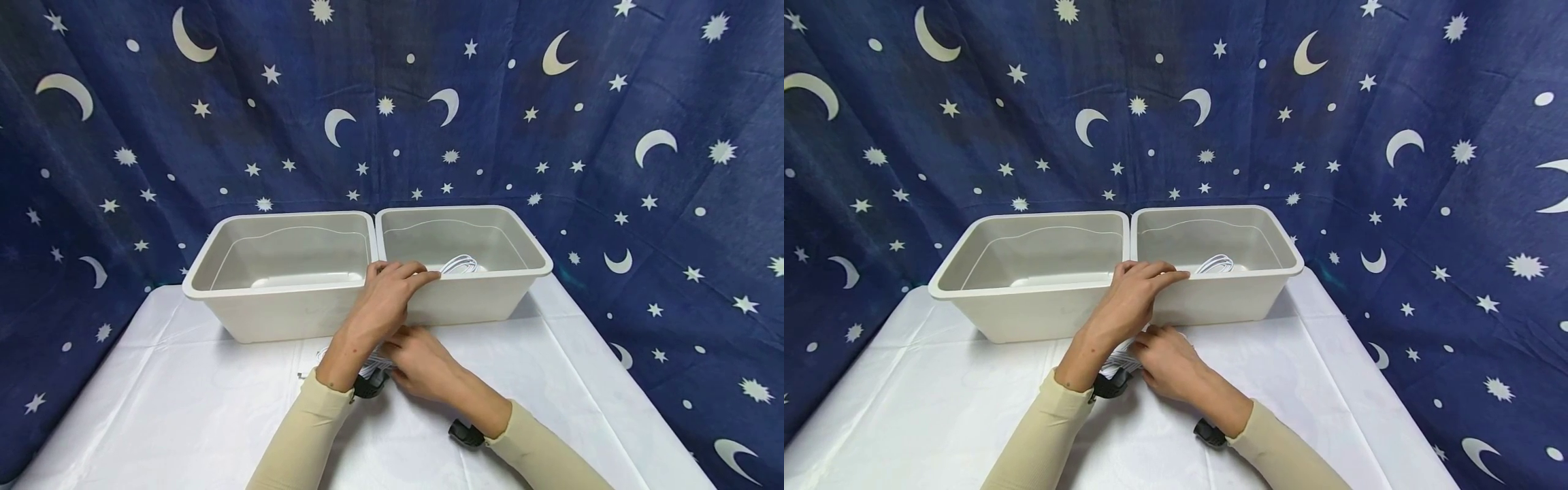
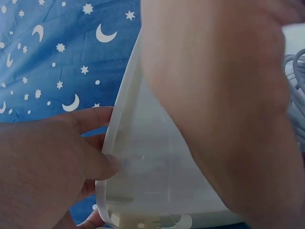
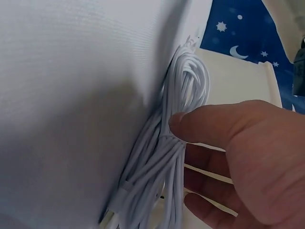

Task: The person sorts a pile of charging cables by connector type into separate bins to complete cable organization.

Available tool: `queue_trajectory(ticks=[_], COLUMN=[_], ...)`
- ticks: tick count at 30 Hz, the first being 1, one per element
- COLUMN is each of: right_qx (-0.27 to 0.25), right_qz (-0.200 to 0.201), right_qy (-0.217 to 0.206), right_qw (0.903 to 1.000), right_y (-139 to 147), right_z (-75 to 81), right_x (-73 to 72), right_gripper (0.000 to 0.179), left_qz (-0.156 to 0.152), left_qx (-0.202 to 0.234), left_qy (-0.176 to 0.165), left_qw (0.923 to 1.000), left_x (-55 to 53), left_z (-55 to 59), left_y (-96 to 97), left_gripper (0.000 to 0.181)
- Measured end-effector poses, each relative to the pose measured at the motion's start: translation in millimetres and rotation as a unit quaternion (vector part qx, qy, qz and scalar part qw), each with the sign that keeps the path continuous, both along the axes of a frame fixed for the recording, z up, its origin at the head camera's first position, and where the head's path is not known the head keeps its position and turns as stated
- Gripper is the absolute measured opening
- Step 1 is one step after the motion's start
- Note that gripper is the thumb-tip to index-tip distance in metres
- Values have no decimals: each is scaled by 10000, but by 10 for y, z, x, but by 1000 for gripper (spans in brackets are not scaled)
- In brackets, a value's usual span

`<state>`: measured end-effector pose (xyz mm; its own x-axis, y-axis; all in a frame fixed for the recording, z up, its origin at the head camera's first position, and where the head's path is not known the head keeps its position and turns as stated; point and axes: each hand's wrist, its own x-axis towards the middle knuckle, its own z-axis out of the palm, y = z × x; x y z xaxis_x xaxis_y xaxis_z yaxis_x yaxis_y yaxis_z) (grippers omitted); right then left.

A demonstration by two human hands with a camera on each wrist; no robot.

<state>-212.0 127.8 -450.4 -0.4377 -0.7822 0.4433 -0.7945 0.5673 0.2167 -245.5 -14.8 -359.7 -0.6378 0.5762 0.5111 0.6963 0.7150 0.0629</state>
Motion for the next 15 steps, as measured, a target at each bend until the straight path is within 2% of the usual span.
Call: queue_trajectory(ticks=[6,15], right_qx=[2,170], right_qz=[-183,-367], right_qy=[-39,-76], right_qw=[9998,9992], right_y=[-44,-73], right_z=[-36,-42], right_x=[-23,-32], right_gripper=[48,47], left_qz=[11,-55], left_qx=[-57,18], left_qy=[-2,-94], left_qw=[10000,9999], left_x=[-2,1], left_z=[-3,1], left_y=[1,-6], left_gripper=[78,79])
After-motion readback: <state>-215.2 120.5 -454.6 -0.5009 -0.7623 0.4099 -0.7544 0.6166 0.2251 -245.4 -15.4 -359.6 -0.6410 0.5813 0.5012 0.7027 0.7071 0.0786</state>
